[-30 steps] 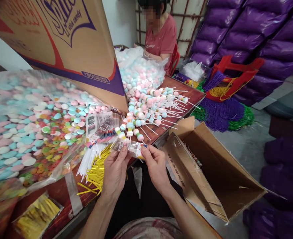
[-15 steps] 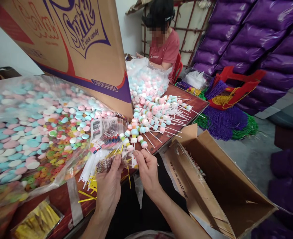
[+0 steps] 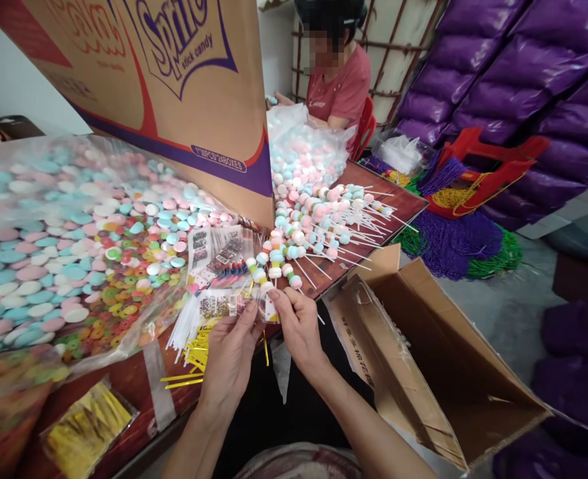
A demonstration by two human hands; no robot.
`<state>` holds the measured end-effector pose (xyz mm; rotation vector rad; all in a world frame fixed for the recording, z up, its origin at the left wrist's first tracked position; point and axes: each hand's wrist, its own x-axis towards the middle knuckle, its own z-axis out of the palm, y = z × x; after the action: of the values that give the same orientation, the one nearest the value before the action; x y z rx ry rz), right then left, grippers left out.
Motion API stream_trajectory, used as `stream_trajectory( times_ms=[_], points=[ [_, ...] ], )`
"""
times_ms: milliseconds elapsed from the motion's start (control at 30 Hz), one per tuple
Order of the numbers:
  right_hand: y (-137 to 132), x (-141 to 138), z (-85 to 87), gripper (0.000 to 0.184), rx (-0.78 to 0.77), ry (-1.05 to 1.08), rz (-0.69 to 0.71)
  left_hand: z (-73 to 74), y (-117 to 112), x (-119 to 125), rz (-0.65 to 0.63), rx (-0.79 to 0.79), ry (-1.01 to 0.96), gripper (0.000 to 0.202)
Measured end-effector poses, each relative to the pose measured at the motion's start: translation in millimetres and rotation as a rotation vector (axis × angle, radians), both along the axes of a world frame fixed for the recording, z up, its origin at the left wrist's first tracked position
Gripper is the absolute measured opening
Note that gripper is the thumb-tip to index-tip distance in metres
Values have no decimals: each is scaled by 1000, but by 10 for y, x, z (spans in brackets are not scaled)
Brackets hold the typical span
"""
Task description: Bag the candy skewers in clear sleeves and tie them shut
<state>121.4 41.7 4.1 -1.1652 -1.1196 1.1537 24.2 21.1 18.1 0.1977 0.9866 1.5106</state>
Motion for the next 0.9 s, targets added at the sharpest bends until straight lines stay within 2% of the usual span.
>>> stream_trajectory(
  times_ms=[200, 400, 600, 767, 900],
  points=[
    [-52, 107, -7, 46, -88, 161, 59, 21, 59, -3, 63, -4, 50, 29],
    [-78, 91, 82, 23, -127, 186, 111, -47, 59, 15, 55, 70, 132, 27],
    [-97, -14, 48, 37, -109, 156, 67, -115, 12, 53, 87, 77, 217, 25],
    [-105, -47, 4, 45, -39, 56, -23, -33, -53, 44, 57, 83, 83, 24],
    [-124, -82, 13, 48, 18, -65, -53, 10, -21, 20, 148, 66, 35, 22]
  ],
)
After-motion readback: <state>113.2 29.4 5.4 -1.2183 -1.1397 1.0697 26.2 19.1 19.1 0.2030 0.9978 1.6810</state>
